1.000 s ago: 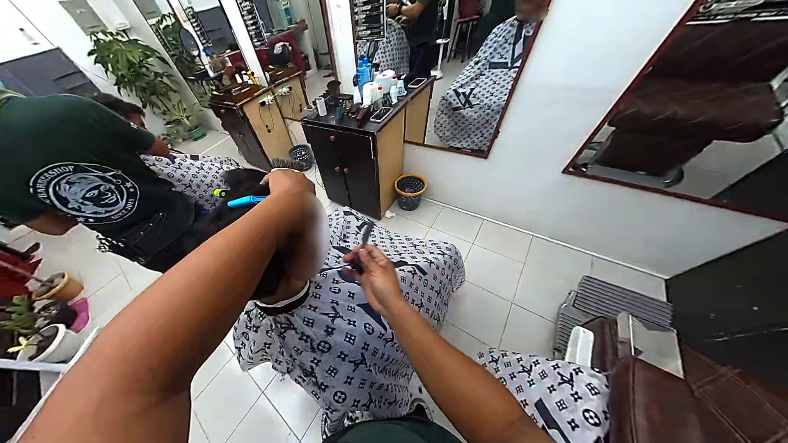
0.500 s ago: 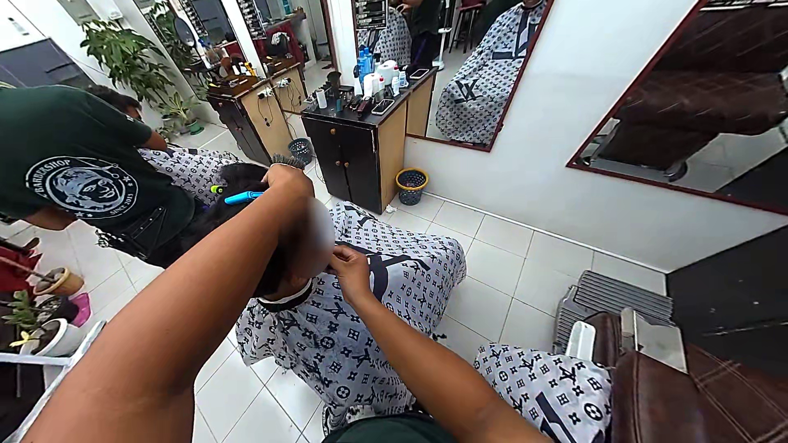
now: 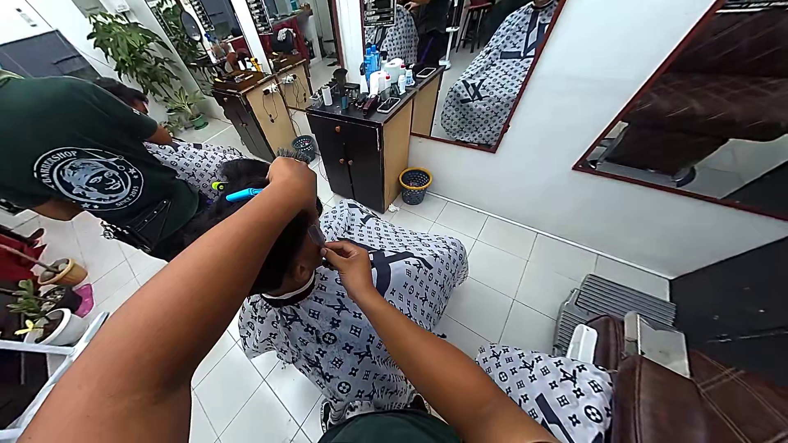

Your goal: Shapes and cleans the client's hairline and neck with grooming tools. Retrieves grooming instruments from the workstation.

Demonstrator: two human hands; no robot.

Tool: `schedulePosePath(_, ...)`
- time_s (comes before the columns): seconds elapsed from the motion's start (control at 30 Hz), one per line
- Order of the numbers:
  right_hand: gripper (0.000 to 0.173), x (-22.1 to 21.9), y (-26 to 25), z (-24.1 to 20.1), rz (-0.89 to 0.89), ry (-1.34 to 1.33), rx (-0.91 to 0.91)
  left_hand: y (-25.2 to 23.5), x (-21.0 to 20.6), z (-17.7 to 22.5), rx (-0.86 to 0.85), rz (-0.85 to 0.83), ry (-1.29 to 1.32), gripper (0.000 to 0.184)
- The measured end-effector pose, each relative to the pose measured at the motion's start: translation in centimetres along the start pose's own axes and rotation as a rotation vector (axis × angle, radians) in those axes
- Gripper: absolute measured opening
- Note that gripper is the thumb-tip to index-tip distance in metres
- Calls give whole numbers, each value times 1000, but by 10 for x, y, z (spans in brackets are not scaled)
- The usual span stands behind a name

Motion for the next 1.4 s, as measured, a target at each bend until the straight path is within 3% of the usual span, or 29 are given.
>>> schedulePosePath(0.47,12,-3,-5,0,10,2,-22,2,-2,-5,-10,29,-13,60)
schedulePosePath(0.63,12,0,0,0,-9,124,95,3,-4,-7,-2,48,3,64)
schedulePosePath(1.13,10,-2,-5,3,1,89,55,3,-6,-8,7,57,2,61)
schedulePosePath(1.3,12,0,3,0,7,205,140,2,-6,-10,9,43,2,60)
schedulePosePath(1.4,12,8,1,2,78,8,131,4,-10,-12,10,113,50,64)
Point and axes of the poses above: each hand's wrist, its own y-axis away from the middle knuckle, its own x-axis out of the back of the hand, z = x × y, the point moved 2 cm from there along -y, towards the middle knuckle, and after that the axes turned 13 degrees about -x, right-handed, at the moved point
